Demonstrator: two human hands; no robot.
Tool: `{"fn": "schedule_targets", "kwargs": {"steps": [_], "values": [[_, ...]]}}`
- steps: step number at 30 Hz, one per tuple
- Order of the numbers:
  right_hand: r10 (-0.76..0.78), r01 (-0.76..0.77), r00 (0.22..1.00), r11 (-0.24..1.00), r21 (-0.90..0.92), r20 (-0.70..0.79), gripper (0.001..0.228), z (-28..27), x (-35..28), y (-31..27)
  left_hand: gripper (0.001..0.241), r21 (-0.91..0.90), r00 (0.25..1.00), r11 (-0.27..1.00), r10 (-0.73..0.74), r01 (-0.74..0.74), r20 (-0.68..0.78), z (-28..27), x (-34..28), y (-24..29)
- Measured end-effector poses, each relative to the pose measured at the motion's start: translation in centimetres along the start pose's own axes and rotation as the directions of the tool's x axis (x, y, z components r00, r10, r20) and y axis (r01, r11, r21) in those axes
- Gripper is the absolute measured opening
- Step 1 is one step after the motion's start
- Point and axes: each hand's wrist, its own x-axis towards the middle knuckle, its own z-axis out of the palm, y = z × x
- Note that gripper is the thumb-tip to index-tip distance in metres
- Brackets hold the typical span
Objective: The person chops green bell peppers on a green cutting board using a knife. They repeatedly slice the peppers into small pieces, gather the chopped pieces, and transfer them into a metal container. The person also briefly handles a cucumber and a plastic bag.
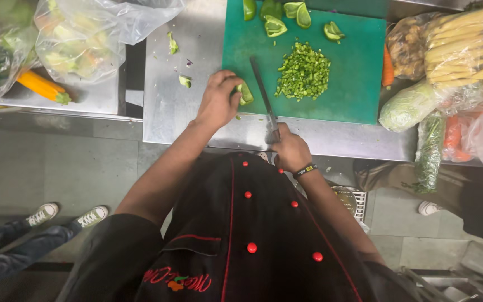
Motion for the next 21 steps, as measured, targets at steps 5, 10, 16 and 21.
{"fn": "schedule_targets", "kwargs": {"steps": [5,10,16,21], "values": [[0.280,-0.296,0.952,0.946,0.134,0.122,0.054,-6.4,2.9,-4.5,0.030,-0.012,0.959,0.986,0.163,-0.165,0.233,-1.7,1.0,0.4],[0.349,-0.368,0.928,0.916,0.163,0.131,0.052,-10.5,6.0,-7.5,0.029,0.007,0.900,0.974,0.206,-0.226,0.383,-2.0,2.8,-0.1],[0.337,-0.352,0.897,0.936,0.000,0.287,0.055,-12.1,7.8,-8.8,0.025,0.006,0.857,0.979,0.175,-0.203,0.486,-1.7,4.3,-0.4],[0.361,-0.336,0.840,0.932,-0.134,0.404,0.072,-10.9,6.0,-7.1,0.023,-0.013,0.849,0.982,0.168,-0.187,0.501,-1.1,4.3,0.0]]}}
